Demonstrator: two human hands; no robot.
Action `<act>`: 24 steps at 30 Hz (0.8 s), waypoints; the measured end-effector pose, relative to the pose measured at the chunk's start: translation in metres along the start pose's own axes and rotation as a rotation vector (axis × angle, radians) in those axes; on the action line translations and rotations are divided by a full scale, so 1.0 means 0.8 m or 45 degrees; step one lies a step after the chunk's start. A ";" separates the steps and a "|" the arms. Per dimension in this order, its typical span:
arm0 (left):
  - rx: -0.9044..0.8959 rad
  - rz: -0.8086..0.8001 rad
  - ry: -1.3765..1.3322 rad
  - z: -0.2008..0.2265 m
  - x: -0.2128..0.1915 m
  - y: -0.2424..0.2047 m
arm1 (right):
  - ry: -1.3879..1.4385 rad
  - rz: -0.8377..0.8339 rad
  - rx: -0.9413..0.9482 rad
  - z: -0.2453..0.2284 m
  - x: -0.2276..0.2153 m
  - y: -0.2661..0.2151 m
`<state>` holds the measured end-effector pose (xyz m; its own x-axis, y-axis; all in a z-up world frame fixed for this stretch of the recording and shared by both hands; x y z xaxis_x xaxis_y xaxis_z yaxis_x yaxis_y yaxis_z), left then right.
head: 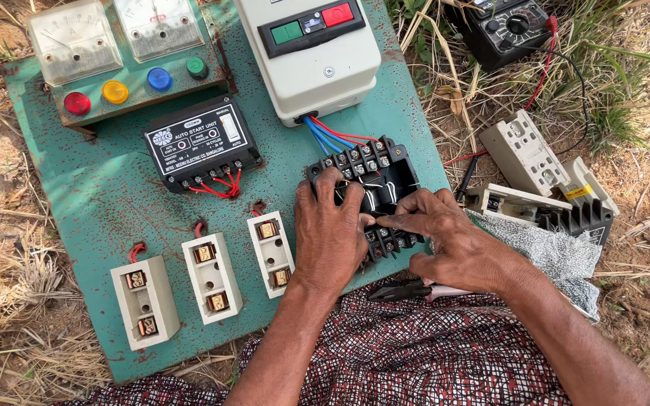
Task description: The person connects wires to a terminal block on a mounted electrical board using a screwdriver and pliers. They strip wire ends and tighten screws to secure the electrical connections.
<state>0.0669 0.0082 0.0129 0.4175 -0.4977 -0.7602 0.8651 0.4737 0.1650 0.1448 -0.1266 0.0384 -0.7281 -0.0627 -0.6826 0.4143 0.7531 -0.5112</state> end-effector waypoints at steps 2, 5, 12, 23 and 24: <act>-0.006 -0.006 -0.003 -0.001 0.000 0.000 | 0.027 -0.006 0.028 0.001 0.000 0.001; 0.008 0.013 -0.010 -0.001 0.000 0.001 | 0.061 0.003 0.041 0.004 -0.002 0.001; -0.025 -0.010 -0.035 -0.005 0.001 0.003 | 0.025 0.033 -0.022 0.008 0.002 0.004; -0.051 -0.016 -0.107 -0.005 -0.009 0.005 | -0.006 0.128 -0.049 0.004 -0.001 0.009; -0.058 -0.044 -0.125 -0.007 -0.009 0.006 | -0.002 0.133 -0.061 0.003 -0.001 0.009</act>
<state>0.0664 0.0180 0.0161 0.4147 -0.5823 -0.6993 0.8669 0.4864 0.1091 0.1500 -0.1228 0.0342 -0.6816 0.0167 -0.7315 0.4610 0.7861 -0.4117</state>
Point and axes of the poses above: each hand's wrist, its own y-axis towards the middle knuckle, its own x-axis out of the palm, z = x × y, the point moved 6 cm from there along y, towards the middle knuckle, and after that the axes turned 10 degrees about -x, right-handed, at the moved point
